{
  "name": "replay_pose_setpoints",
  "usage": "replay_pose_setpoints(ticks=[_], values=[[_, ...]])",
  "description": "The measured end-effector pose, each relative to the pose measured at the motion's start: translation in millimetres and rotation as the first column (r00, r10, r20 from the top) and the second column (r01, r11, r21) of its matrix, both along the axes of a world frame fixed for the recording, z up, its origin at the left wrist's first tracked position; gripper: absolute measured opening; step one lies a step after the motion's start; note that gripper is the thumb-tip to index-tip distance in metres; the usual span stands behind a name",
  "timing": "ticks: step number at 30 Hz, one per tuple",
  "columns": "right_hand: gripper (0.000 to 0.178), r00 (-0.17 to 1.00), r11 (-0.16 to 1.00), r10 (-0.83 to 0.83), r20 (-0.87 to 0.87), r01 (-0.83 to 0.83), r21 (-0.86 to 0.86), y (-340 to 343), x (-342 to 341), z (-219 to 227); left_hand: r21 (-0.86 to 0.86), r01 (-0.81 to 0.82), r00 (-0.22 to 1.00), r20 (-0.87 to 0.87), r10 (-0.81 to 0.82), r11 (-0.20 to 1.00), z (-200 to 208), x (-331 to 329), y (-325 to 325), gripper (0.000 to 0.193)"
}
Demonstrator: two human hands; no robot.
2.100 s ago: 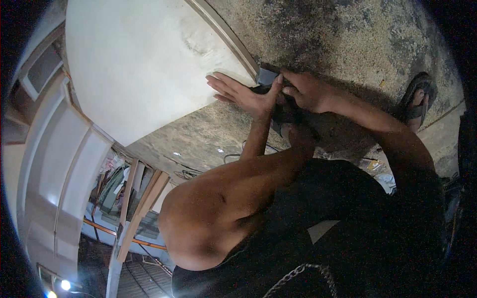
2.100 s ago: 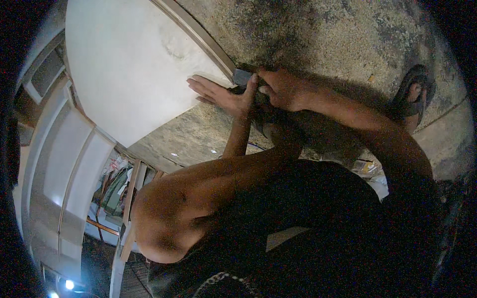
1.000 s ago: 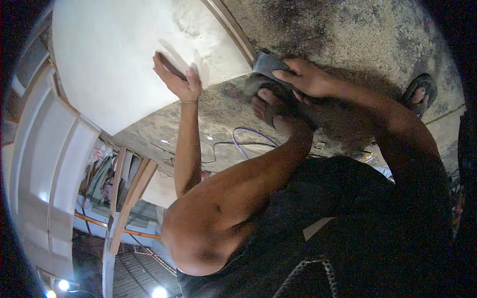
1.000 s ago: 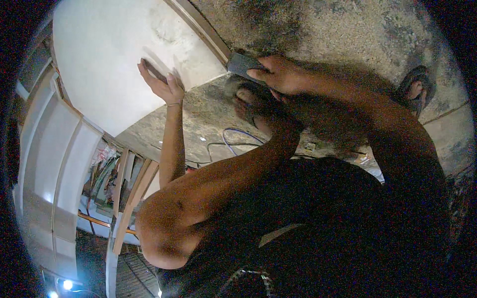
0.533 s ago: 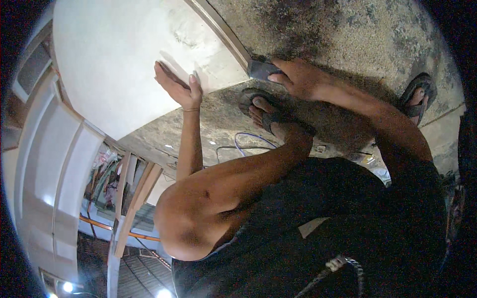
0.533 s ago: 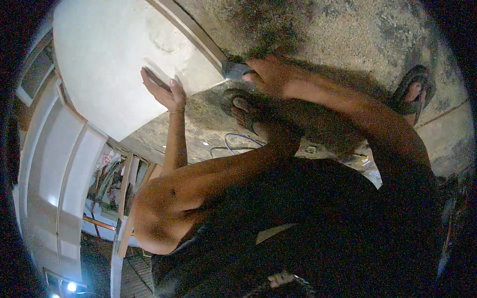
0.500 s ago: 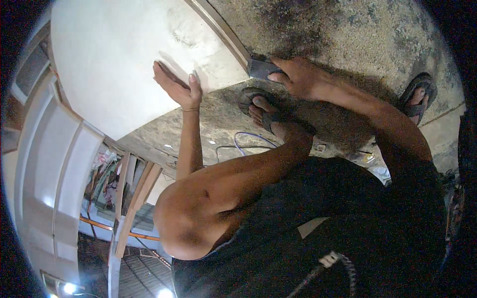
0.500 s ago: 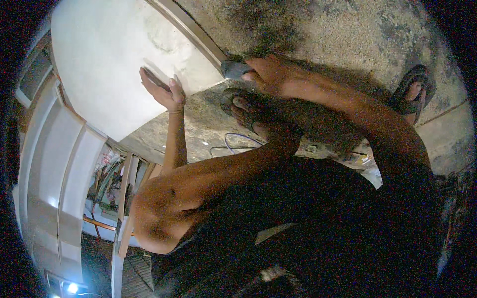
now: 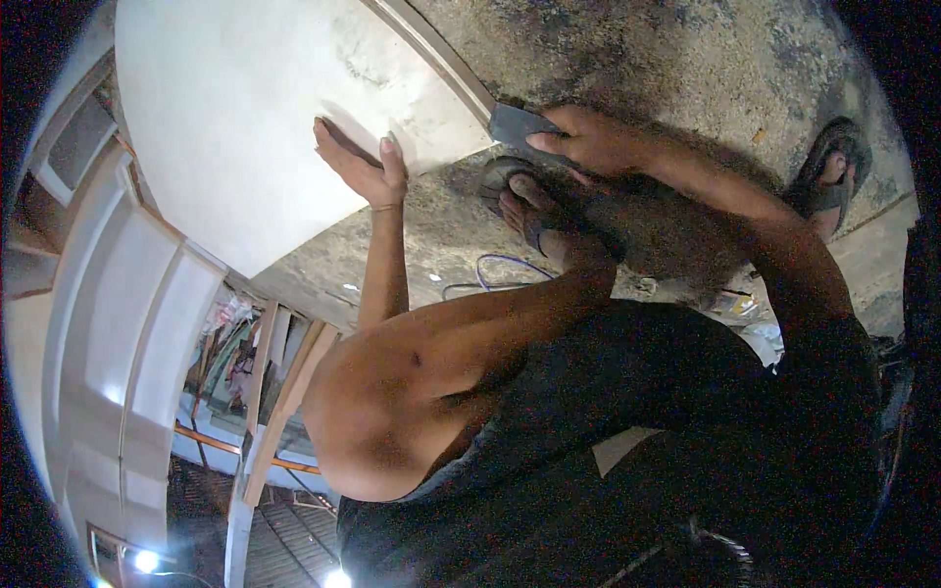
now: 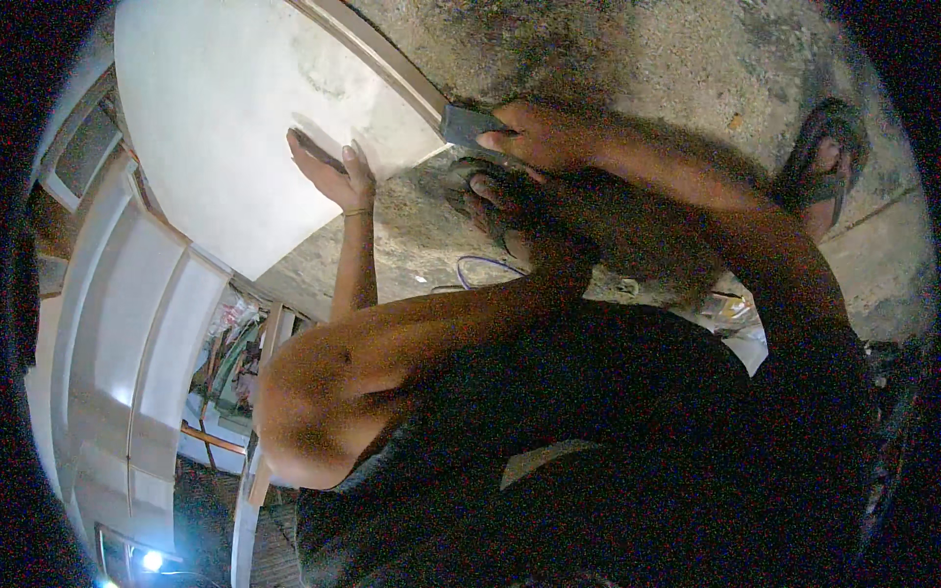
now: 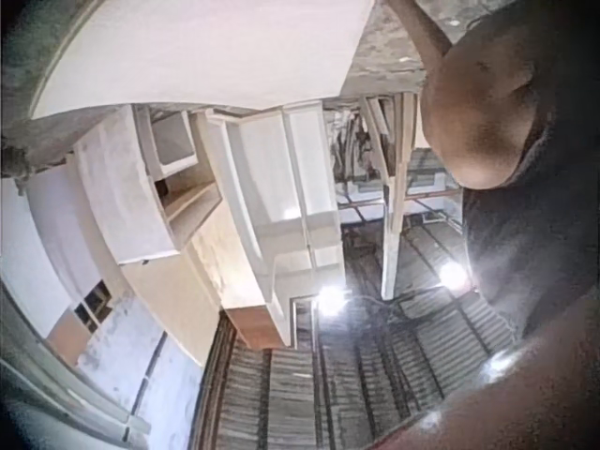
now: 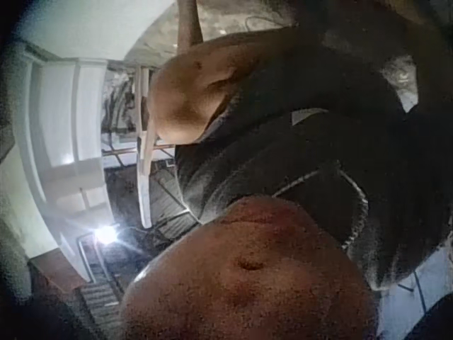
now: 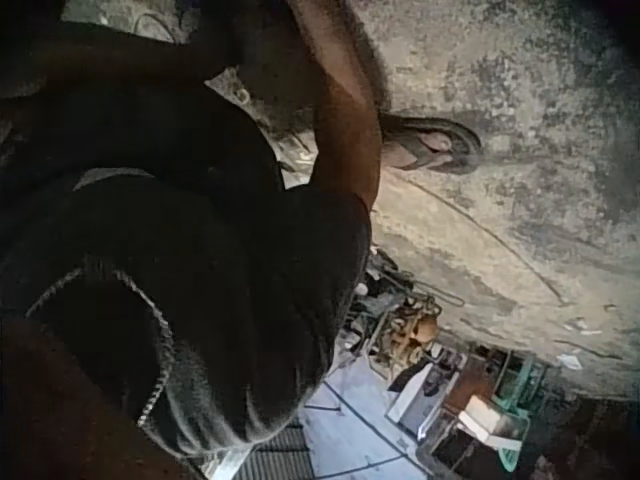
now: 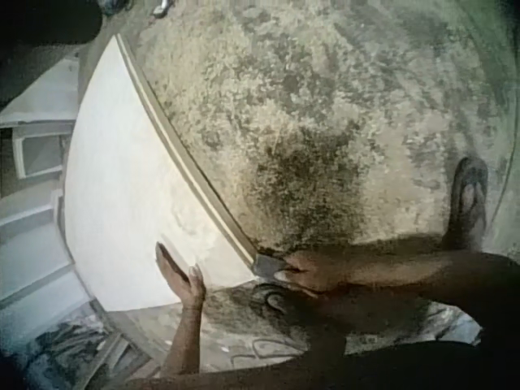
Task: The person shaves the edge of a large wooden board using a hand plane, working along the entire length of the side.
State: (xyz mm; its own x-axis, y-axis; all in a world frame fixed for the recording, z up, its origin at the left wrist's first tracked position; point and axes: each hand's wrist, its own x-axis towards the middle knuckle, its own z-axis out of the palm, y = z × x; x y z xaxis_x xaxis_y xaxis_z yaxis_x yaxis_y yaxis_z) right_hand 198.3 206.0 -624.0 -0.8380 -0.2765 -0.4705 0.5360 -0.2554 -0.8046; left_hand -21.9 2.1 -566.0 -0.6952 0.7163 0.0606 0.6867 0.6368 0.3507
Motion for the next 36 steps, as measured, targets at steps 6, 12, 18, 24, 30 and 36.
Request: replay_pose_setpoints(ticks=[6, 12, 18, 24, 30, 36], values=[[0.048, 0.993, 0.909, -0.022, -0.115, 0.068, 0.411, 8.2, 4.9, 23.9, 0.037, -0.013, 0.998, 0.065, 0.011, 0.999, -10.4, 7.6, 3.2, 0.086], [0.055, 0.986, 0.9, 0.081, -0.148, -0.008, 0.436, 16.4, -12.0, 28.3, 0.001, 0.024, 1.0, -0.019, -0.024, 1.0, 0.4, 0.1, -7.4, 0.084], [0.044, 0.961, 0.863, -0.121, -0.25, 0.226, 0.451, -16.7, 5.3, 7.4, -0.032, 0.002, 0.999, -0.048, -0.003, 0.999, -1.1, -0.6, -4.6, 0.088], [0.037, 0.988, 0.988, -0.151, 0.031, 0.15, 0.035, -1.5, -6.4, 25.1, -0.019, 0.009, 0.999, -0.05, -0.01, 1.0, -4.7, -3.0, -4.6, 0.088], [0.04, 0.977, 0.993, -0.106, 0.183, 0.114, -0.033, -2.7, -6.2, 37.7, 0.014, 0.054, 0.997, -0.047, -0.053, 0.998, -5.8, -3.1, -8.5, 0.085], [0.042, 0.974, 0.865, -0.099, -0.206, 0.187, 0.466, -4.0, -7.0, 34.6, 0.024, 0.004, 1.0, 0.029, -0.004, 1.0, -2.1, 2.1, -6.5, 0.082]])
